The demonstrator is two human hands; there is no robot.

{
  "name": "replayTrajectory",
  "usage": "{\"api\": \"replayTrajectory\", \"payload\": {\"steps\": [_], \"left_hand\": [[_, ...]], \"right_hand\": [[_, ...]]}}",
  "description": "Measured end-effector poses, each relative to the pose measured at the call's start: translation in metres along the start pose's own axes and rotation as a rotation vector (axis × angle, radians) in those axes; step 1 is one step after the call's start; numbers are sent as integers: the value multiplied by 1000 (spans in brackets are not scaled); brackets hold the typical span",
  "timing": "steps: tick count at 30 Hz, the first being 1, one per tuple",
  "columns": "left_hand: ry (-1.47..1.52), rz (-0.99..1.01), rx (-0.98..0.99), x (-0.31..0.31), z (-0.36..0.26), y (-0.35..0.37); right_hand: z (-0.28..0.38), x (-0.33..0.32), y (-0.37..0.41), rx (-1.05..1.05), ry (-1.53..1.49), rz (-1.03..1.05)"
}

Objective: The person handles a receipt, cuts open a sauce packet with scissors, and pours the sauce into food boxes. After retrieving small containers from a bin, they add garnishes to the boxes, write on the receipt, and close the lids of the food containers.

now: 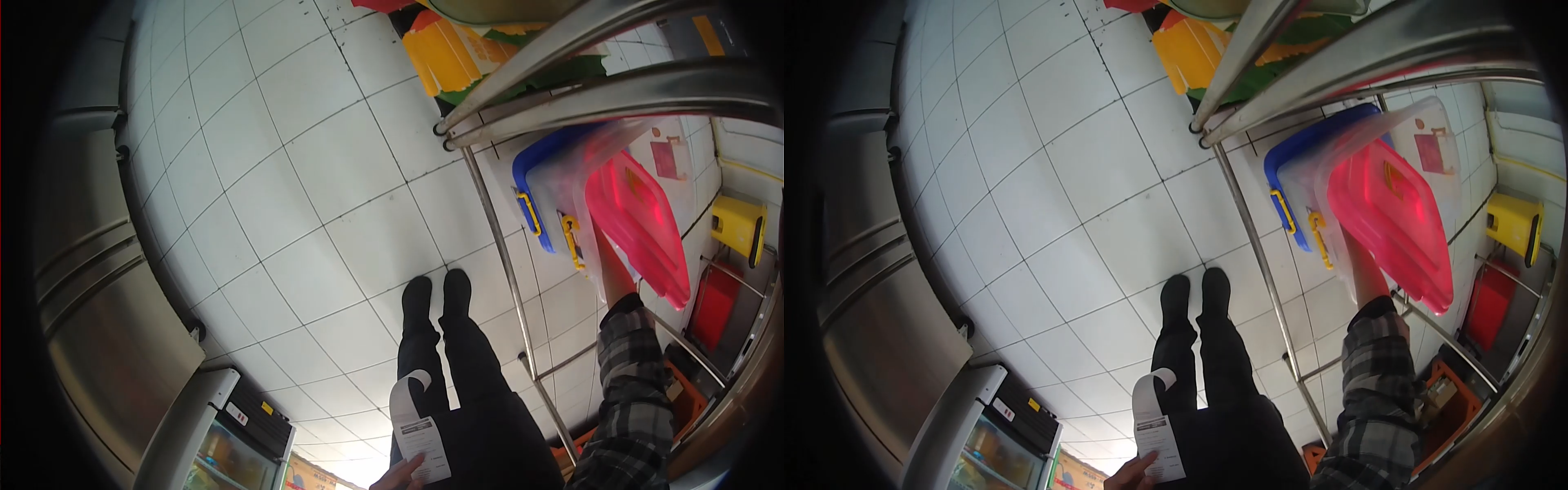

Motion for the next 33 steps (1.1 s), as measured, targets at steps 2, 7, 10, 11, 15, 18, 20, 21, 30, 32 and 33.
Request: {"api": "replayTrajectory", "payload": {"steps": [2, 7, 10, 11, 15, 18, 20, 21, 30, 32, 33], "left_hand": [[-18, -2, 59, 1, 9, -7], [-24, -2, 98, -7, -8, 11], [56, -78, 184, -16, -19, 30], [65, -91, 273, -20, -22, 36], [29, -113, 446, -29, -28, 61], [-14, -106, 515, -35, -38, 81], [-60, -112, 587, -40, -36, 90], [-98, -116, 640, -43, -35, 94], [-91, -47, 761, -69, -48, 135], [69, -78, 884, -84, -56, 142], [54, -71, 924, -92, -65, 153]], "right_hand": [[1, 4, -2, 8, -31, 0], [21, 0, 19, 58, -109, 5], [42, -9, 37, 80, -155, -1], [51, -11, 43, 88, -170, -3], [83, -12, 62, 106, -227, -16], [101, -3, 75, 112, -292, -33], [109, 7, 89, 119, -348, -62], [113, 11, 97, 124, -386, -86], [205, 125, 270, -324, -1088, -119], [240, 167, 330, 114, -1223, -74], [300, 178, 355, 489, -1275, -228]]}}
Point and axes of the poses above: each hand's wrist, its own y-axis away from the middle knuckle, its own x-axis out of the palm, z = x × y, the point moved 3 cm from there along -y, towards the middle knuckle, and after that the axes turned 8 degrees about z, right-handed, at the moved point
